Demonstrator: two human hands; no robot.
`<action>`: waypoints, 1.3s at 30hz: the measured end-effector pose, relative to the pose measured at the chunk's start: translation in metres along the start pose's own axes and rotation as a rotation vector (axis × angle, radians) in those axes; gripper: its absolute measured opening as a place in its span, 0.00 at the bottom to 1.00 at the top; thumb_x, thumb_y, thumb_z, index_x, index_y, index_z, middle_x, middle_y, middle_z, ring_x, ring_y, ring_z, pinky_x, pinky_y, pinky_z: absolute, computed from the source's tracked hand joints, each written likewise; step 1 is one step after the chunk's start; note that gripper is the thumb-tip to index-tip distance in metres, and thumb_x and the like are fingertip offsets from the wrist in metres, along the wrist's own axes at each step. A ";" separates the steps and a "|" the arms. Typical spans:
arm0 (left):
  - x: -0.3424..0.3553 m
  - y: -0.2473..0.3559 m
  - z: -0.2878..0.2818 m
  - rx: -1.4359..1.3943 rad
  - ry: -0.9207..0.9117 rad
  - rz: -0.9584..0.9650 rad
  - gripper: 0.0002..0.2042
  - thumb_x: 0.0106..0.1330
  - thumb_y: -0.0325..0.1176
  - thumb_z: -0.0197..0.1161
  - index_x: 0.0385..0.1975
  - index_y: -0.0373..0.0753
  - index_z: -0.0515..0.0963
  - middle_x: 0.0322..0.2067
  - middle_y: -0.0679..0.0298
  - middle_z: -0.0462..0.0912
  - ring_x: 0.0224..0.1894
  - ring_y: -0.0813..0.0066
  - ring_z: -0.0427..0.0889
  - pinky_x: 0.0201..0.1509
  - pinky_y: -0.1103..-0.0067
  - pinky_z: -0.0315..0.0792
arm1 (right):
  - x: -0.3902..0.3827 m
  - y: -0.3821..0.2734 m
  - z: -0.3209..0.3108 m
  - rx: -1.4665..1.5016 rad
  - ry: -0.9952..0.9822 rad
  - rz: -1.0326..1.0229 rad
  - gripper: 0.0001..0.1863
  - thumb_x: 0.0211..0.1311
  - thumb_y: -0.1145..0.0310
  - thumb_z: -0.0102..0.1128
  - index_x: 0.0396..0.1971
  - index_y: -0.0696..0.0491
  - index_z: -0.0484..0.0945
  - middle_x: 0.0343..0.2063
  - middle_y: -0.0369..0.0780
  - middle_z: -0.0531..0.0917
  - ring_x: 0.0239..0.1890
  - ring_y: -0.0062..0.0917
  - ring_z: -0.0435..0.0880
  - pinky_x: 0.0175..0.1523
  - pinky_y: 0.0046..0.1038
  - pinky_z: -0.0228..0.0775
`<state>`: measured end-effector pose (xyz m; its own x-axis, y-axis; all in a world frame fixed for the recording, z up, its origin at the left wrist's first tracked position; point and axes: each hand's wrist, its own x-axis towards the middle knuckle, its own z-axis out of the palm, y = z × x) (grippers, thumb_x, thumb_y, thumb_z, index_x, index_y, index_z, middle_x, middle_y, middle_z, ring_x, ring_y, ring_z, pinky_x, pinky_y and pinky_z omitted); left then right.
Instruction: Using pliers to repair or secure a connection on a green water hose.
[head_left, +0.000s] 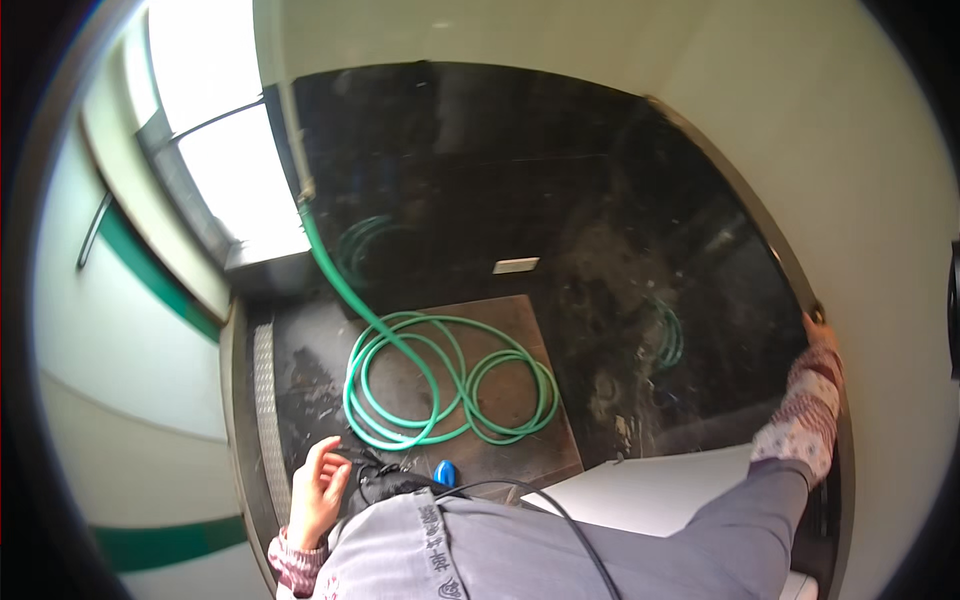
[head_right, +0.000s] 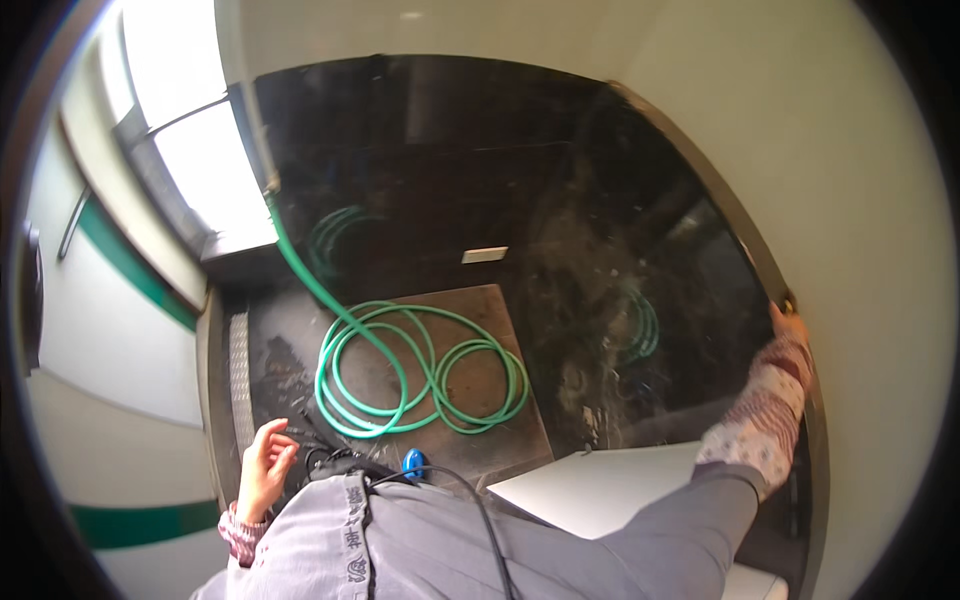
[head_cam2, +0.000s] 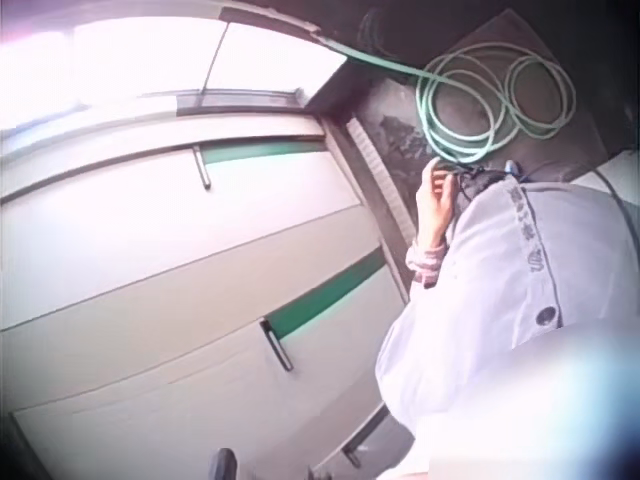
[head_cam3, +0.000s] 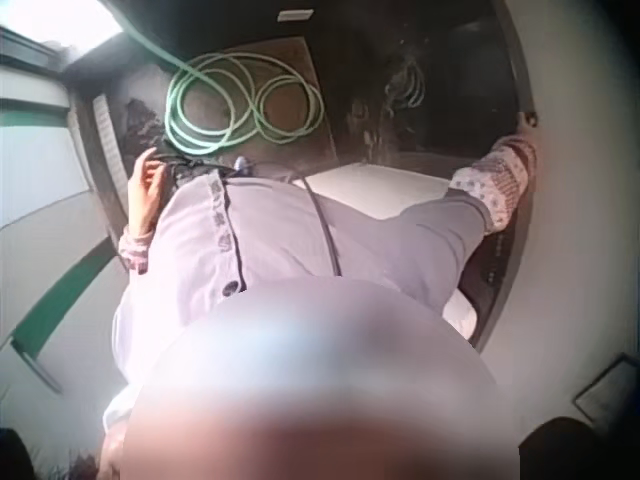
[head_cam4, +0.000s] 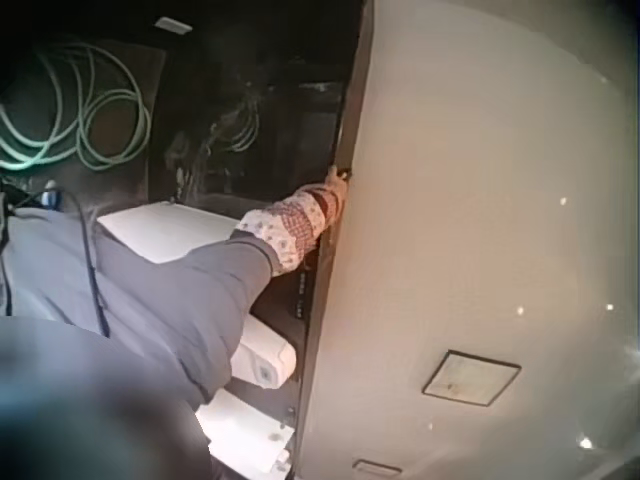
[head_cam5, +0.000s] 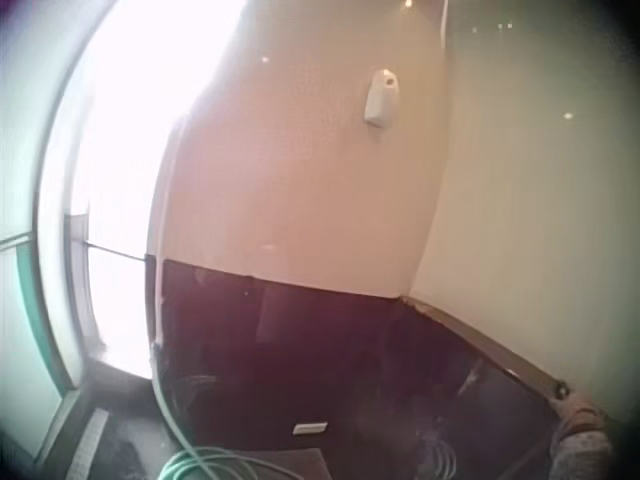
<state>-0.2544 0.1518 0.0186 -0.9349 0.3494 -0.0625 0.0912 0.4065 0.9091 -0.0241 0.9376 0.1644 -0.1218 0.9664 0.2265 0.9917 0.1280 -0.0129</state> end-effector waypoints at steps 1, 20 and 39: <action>0.002 0.004 -0.006 0.042 0.014 0.006 0.17 0.54 0.22 0.54 0.45 0.37 0.65 0.23 0.63 0.75 0.21 0.80 0.73 0.26 0.85 0.69 | -0.004 0.001 0.006 -0.018 0.078 -0.022 0.41 0.38 0.37 0.54 0.41 0.63 0.71 0.41 0.50 0.74 0.47 0.39 0.71 0.51 0.34 0.62; 0.041 -0.038 -0.019 0.064 -0.093 0.048 0.18 0.53 0.22 0.55 0.46 0.40 0.65 0.25 0.63 0.75 0.23 0.80 0.75 0.27 0.84 0.70 | -0.093 -0.155 -0.120 1.447 -0.429 -0.270 0.23 0.53 0.55 0.54 0.44 0.55 0.68 0.40 0.38 0.74 0.45 0.29 0.72 0.41 0.31 0.68; 0.176 -0.121 -0.227 -0.748 -0.483 -0.226 0.16 0.62 0.36 0.49 0.47 0.36 0.62 0.39 0.57 0.73 0.39 0.71 0.75 0.45 0.77 0.70 | -0.761 -0.538 0.004 1.967 -1.439 -0.308 0.11 0.57 0.68 0.50 0.35 0.60 0.71 0.33 0.40 0.76 0.38 0.21 0.75 0.47 0.22 0.66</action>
<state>-0.5078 -0.0274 -0.0093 -0.6429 0.7115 -0.2838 -0.4797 -0.0852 0.8733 -0.4649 0.1339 -0.0053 -0.9562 0.2775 -0.0932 -0.0992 -0.6069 -0.7886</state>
